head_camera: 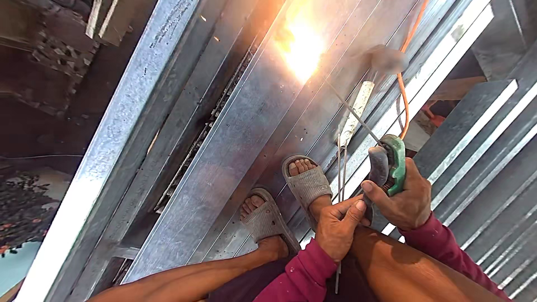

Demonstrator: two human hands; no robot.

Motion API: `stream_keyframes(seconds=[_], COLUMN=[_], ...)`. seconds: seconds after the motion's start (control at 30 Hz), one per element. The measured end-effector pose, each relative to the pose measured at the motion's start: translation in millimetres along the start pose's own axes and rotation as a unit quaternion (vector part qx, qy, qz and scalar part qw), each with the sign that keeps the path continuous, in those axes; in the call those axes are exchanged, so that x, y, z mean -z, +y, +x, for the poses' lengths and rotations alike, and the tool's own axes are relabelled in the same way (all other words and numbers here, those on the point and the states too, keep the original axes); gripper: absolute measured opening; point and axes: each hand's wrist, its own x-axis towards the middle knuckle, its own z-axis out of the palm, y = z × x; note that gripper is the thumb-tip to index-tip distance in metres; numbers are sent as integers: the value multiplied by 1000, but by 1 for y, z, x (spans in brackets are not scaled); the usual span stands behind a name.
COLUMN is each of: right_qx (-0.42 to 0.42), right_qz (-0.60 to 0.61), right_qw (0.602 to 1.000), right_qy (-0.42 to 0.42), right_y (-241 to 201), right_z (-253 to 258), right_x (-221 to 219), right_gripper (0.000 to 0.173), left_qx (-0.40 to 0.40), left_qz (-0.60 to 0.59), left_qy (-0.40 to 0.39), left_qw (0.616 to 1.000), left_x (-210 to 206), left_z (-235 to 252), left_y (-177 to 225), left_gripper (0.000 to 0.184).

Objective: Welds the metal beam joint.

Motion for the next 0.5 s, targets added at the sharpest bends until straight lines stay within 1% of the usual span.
stream_keyframes(seconds=[0.13, 0.5], right_qx=[-15, -10], right_qz=[0, -2], right_qw=[1000, 1000], right_qy=[-1, 2], right_y=[0, -1], right_z=[0, 2], right_x=[0, -1], right_gripper=[73, 72], left_qx=[-11, -9], left_qz=[0, 5], left_qy=[-1, 4], left_qw=[1000, 1000], left_x=[0, 0], left_z=[1, 3], left_y=[-2, -2], left_gripper=[29, 30])
